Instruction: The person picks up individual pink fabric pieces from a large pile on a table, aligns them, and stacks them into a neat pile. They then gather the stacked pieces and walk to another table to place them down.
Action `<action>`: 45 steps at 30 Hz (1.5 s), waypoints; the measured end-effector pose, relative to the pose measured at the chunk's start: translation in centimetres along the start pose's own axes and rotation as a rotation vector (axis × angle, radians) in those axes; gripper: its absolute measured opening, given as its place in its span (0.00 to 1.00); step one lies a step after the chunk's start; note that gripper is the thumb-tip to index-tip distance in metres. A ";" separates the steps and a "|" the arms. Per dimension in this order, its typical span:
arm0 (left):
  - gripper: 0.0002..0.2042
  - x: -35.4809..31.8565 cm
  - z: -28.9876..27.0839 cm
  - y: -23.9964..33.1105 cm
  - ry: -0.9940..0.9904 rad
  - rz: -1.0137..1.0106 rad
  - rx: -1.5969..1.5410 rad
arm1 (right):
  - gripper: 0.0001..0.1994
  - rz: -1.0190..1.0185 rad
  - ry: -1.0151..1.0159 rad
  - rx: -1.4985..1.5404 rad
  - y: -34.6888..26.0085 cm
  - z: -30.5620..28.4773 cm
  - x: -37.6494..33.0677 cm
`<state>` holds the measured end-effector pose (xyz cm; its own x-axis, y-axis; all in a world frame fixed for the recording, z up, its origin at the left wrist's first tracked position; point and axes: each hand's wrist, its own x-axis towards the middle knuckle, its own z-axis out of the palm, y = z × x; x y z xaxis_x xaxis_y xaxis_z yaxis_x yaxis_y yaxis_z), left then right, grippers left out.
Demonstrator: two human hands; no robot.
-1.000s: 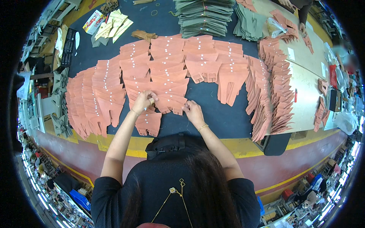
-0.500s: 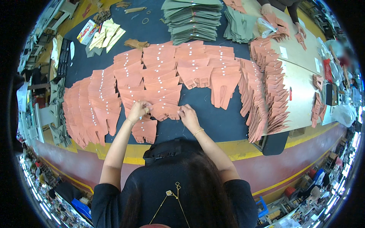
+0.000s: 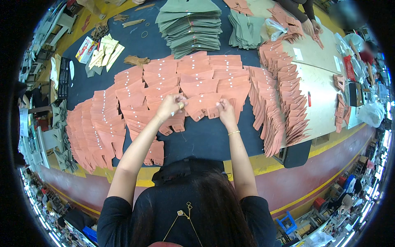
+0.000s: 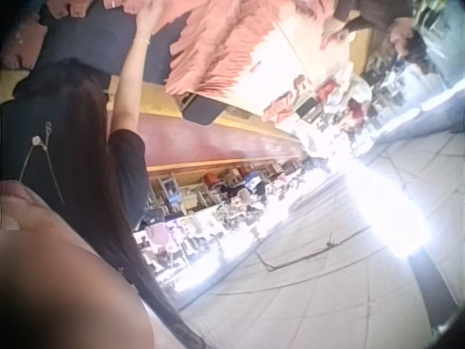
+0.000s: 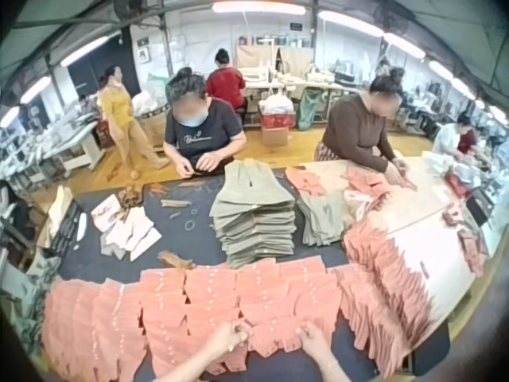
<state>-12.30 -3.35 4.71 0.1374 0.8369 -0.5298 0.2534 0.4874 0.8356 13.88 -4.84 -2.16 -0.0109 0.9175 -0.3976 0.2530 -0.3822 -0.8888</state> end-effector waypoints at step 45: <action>0.07 -8.0 -3.7 -4.5 0.087 0.468 1.054 | 0.09 0.001 -0.391 -0.192 -3.4 7.6 -7.0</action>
<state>-18.04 -11.31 5.69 0.3729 0.9149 -0.1549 0.8738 -0.2900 0.3903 5.70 -10.83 1.86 -0.3667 0.7923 -0.4876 0.4284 -0.3215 -0.8445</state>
